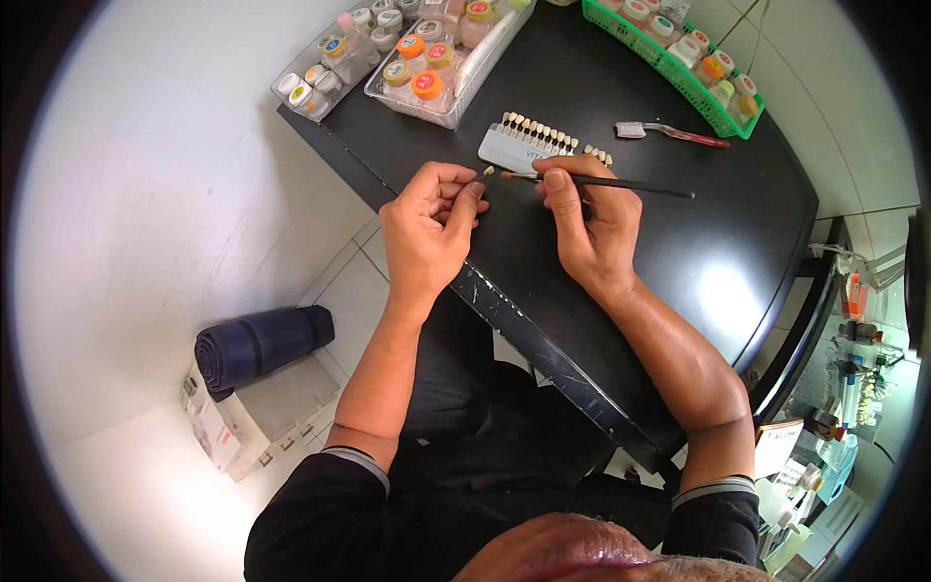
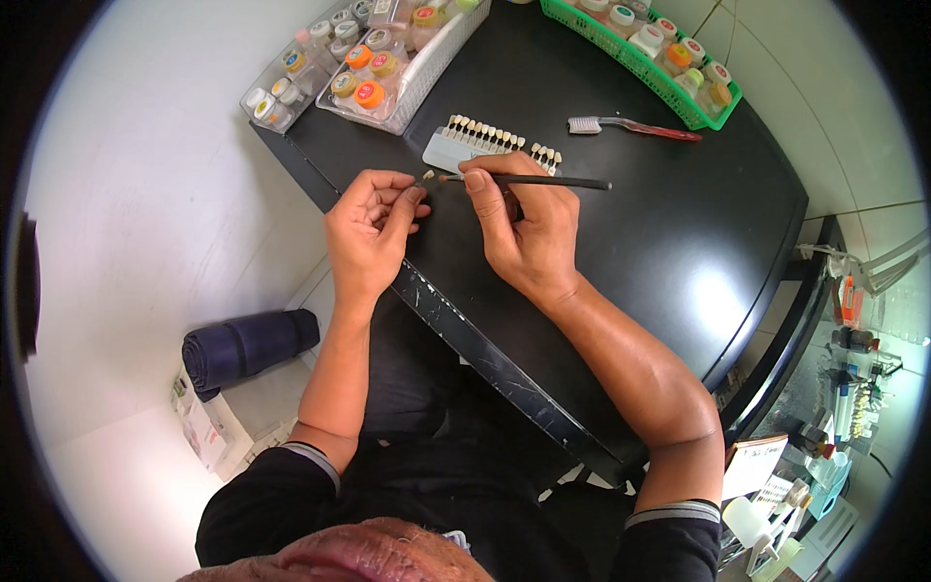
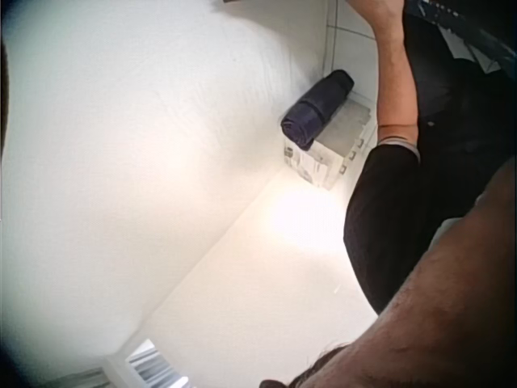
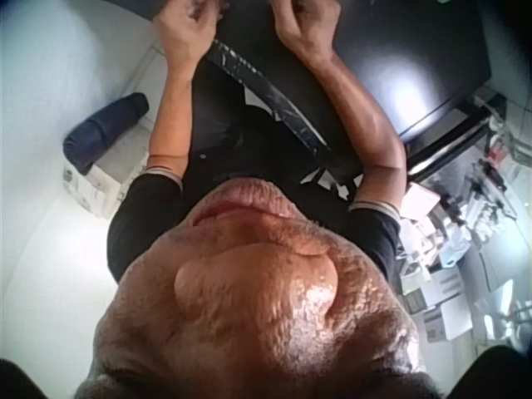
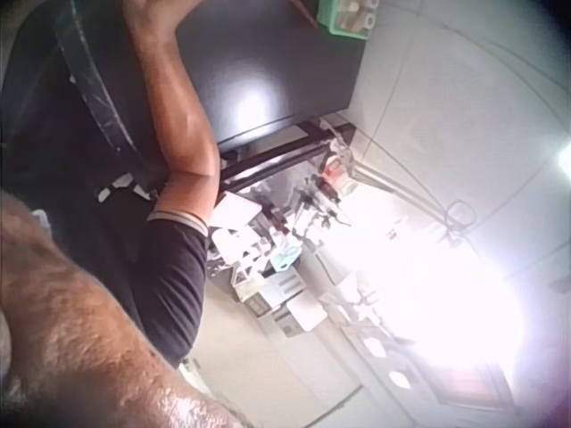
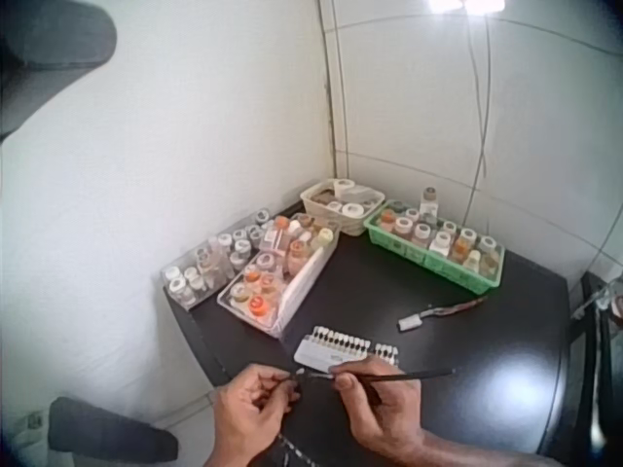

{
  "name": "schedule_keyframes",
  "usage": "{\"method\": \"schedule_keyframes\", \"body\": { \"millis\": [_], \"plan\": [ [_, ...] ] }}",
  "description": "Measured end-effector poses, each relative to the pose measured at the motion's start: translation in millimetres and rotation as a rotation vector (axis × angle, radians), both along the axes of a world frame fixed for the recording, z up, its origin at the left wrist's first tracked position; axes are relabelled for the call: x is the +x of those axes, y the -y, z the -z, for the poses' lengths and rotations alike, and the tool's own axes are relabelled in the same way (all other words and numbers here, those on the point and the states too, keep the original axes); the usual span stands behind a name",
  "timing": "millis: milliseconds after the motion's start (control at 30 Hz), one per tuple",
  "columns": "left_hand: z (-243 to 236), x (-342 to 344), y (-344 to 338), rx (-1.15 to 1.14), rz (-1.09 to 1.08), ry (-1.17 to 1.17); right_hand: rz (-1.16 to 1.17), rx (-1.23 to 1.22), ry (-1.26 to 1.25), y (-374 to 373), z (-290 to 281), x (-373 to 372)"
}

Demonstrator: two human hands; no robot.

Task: The person applies stain to a single dental crown using a fine brush and compares the shade against a dental shade guide.

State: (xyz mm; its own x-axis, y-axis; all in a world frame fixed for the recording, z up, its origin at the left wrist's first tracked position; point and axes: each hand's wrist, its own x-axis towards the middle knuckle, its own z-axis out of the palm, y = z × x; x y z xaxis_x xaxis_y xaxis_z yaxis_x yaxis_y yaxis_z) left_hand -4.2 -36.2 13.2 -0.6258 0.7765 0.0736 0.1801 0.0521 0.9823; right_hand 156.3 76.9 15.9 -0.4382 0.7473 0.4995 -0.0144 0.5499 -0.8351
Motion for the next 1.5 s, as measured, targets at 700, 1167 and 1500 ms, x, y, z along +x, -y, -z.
{"method": "schedule_keyframes", "body": {
  "millis": [700,1167,1500],
  "plan": [
    [4.5,5.0,-1.7,0.027,-0.01,-0.18,0.094,0.009,0.02,4.7,1.4,-4.1],
    [4.8,5.0,0.0,-0.026,-0.035,-0.193,0.052,0.124,0.105,7.2,-4.1,-2.7],
    [3.0,6.9,-1.6,-0.021,-0.051,-0.205,0.025,0.151,0.143,7.4,-4.0,-3.1]
  ]
}}
